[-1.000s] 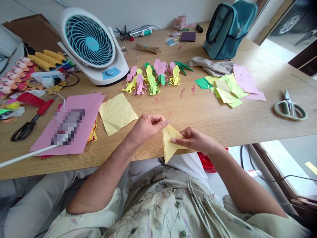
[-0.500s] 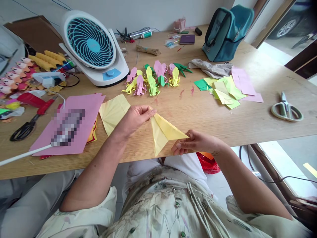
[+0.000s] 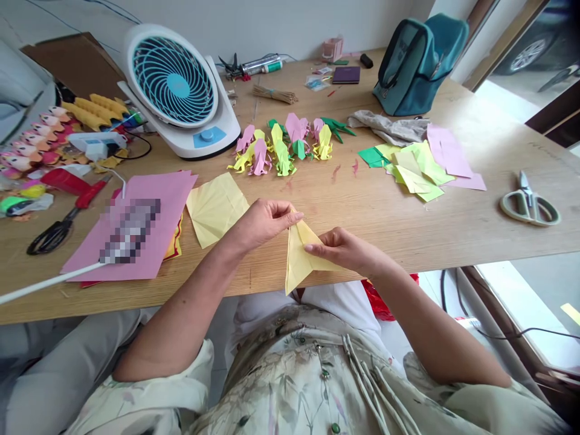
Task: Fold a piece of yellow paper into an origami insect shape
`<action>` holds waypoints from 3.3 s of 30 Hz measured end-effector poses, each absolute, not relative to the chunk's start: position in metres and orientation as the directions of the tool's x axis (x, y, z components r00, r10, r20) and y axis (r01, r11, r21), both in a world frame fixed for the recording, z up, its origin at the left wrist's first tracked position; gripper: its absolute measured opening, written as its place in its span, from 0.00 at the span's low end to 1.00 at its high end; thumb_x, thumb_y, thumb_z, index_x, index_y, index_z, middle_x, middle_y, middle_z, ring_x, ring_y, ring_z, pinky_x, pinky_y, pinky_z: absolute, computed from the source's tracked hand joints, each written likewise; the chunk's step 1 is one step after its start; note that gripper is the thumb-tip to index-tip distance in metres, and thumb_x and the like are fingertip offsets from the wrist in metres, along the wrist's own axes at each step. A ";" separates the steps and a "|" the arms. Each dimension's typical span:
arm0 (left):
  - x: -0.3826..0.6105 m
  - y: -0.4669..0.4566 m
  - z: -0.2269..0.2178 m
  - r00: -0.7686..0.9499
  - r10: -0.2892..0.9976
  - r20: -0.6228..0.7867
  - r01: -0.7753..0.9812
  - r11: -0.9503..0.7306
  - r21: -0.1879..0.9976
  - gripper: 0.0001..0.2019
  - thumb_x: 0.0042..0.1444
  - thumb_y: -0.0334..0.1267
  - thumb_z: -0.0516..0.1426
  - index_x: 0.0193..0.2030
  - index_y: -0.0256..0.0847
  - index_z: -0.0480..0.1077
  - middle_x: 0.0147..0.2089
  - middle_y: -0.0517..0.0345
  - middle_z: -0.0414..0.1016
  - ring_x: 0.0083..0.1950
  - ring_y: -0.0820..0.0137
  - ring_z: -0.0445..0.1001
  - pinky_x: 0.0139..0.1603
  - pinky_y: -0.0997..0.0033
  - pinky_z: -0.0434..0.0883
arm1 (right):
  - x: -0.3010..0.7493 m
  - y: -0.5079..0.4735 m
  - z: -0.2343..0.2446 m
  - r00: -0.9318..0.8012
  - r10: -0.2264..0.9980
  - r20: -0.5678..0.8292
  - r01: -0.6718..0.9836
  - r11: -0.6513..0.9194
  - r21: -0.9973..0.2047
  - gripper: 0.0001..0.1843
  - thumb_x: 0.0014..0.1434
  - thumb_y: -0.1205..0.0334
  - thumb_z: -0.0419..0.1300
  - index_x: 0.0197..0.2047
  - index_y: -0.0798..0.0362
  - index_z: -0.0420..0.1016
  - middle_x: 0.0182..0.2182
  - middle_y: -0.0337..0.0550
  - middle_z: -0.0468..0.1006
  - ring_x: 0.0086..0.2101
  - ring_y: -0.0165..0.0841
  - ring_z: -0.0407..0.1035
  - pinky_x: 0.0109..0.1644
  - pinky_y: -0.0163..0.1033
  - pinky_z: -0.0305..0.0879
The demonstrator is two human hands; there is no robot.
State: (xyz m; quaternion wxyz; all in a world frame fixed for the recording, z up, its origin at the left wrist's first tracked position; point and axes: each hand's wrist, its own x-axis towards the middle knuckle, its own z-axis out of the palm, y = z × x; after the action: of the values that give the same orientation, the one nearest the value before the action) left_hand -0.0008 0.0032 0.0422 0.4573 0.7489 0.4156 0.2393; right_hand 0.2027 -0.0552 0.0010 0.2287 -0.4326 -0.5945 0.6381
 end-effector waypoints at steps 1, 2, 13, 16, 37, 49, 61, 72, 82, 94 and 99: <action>-0.002 0.004 0.041 0.533 0.846 -0.021 0.399 -0.230 0.888 0.18 0.57 0.47 0.57 0.22 0.37 0.64 0.23 0.65 0.56 0.28 0.76 0.56 0.31 0.74 0.54 | 0.203 -0.057 -0.002 -0.534 0.795 -0.289 0.192 -0.219 -0.957 0.28 0.54 0.36 0.63 0.25 0.56 0.73 0.20 0.36 0.72 0.21 0.25 0.59 0.26 0.33 0.54; -0.004 0.005 0.040 0.528 0.849 -0.022 0.392 -0.221 0.893 0.18 0.57 0.47 0.58 0.22 0.37 0.64 0.23 0.65 0.56 0.28 0.76 0.56 0.31 0.74 0.54 | 0.205 -0.059 -0.004 -0.552 0.777 -0.302 0.165 -0.254 -0.953 0.28 0.54 0.35 0.63 0.28 0.56 0.76 0.24 0.39 0.77 0.23 0.27 0.65 0.29 0.34 0.61; -0.007 0.012 0.025 0.524 0.851 -0.032 0.292 -0.144 0.945 0.22 0.53 0.53 0.61 0.21 0.37 0.65 0.23 0.65 0.58 0.28 0.76 0.57 0.32 0.74 0.56 | 0.221 -0.068 -0.011 -0.620 0.709 -0.335 0.121 -0.336 -0.934 0.25 0.58 0.38 0.61 0.33 0.54 0.80 0.33 0.45 0.84 0.27 0.29 0.73 0.36 0.35 0.72; -0.007 0.013 0.023 0.523 0.852 -0.024 0.267 -0.137 0.954 0.22 0.53 0.53 0.61 0.21 0.37 0.64 0.22 0.64 0.58 0.28 0.76 0.56 0.32 0.74 0.56 | 0.222 -0.069 -0.014 -0.614 0.718 -0.329 0.106 -0.337 -0.935 0.25 0.59 0.39 0.61 0.36 0.55 0.80 0.33 0.46 0.84 0.27 0.29 0.73 0.36 0.35 0.72; 0.004 -0.036 0.010 0.420 0.865 -0.274 0.087 0.262 0.961 0.19 0.40 0.49 0.72 0.32 0.35 0.79 0.32 0.56 0.80 0.33 0.70 0.73 0.38 0.72 0.69 | 0.201 -0.087 -0.013 -0.409 0.892 -0.192 0.096 -0.168 -0.981 0.29 0.61 0.37 0.57 0.36 0.57 0.79 0.30 0.46 0.83 0.26 0.28 0.70 0.31 0.33 0.68; -0.008 -0.043 -0.002 0.288 0.939 -0.187 -0.110 0.226 0.968 0.16 0.42 0.45 0.72 0.34 0.37 0.79 0.32 0.59 0.80 0.36 0.71 0.75 0.44 0.72 0.70 | 0.228 -0.100 -0.015 -0.389 0.905 -0.170 0.100 -0.142 -0.985 0.27 0.63 0.39 0.56 0.40 0.57 0.82 0.36 0.48 0.83 0.32 0.32 0.73 0.38 0.37 0.71; 0.003 -0.053 -0.008 0.320 0.916 -0.241 -0.121 0.292 0.949 0.18 0.41 0.45 0.72 0.34 0.36 0.77 0.33 0.59 0.78 0.35 0.72 0.72 0.42 0.72 0.69 | 0.214 -0.094 -0.023 -0.358 0.923 -0.140 0.249 -0.050 -0.967 0.27 0.62 0.38 0.56 0.28 0.55 0.76 0.21 0.39 0.71 0.23 0.27 0.58 0.26 0.34 0.52; 0.008 -0.045 -0.010 0.272 0.953 -0.135 -0.221 0.199 0.955 0.19 0.47 0.46 0.70 0.26 0.37 0.66 0.27 0.66 0.67 0.30 0.79 0.63 0.34 0.79 0.64 | 0.220 -0.088 -0.014 -0.374 0.916 -0.147 0.124 -0.108 -0.986 0.21 0.59 0.43 0.62 0.39 0.54 0.75 0.31 0.40 0.73 0.30 0.30 0.62 0.31 0.34 0.55; 0.015 -0.039 -0.020 0.491 0.848 -0.202 -0.010 0.237 0.971 0.19 0.42 0.48 0.71 0.35 0.34 0.79 0.34 0.55 0.79 0.34 0.70 0.73 0.38 0.72 0.68 | 0.209 -0.074 -0.015 -0.335 0.933 -0.132 0.392 0.011 -0.920 0.22 0.62 0.45 0.58 0.26 0.52 0.62 0.23 0.34 0.55 0.27 0.28 0.49 0.29 0.36 0.46; 0.003 -0.011 -0.007 0.466 0.879 -0.096 0.057 0.079 0.995 0.21 0.43 0.50 0.69 0.22 0.36 0.67 0.22 0.67 0.59 0.25 0.79 0.55 0.27 0.75 0.52 | 0.225 -0.070 -0.025 -0.369 0.907 -0.203 0.511 0.016 -0.859 0.23 0.63 0.41 0.55 0.29 0.52 0.67 0.25 0.36 0.63 0.29 0.30 0.55 0.31 0.36 0.52; 0.005 0.005 -0.004 0.525 0.849 -0.062 0.048 0.043 0.998 0.23 0.43 0.52 0.69 0.22 0.37 0.63 0.22 0.67 0.58 0.26 0.79 0.54 0.28 0.75 0.52 | 0.233 -0.064 -0.027 -0.375 0.902 -0.215 0.539 0.024 -0.842 0.24 0.63 0.40 0.54 0.30 0.52 0.69 0.25 0.37 0.64 0.28 0.30 0.57 0.30 0.36 0.53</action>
State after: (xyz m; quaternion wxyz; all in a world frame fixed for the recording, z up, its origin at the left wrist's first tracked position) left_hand 0.0055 0.0052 -0.0041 0.6225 0.6125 0.3661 0.3213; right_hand 0.2335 -0.0635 -0.0272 0.1962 -0.5235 -0.6880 0.4627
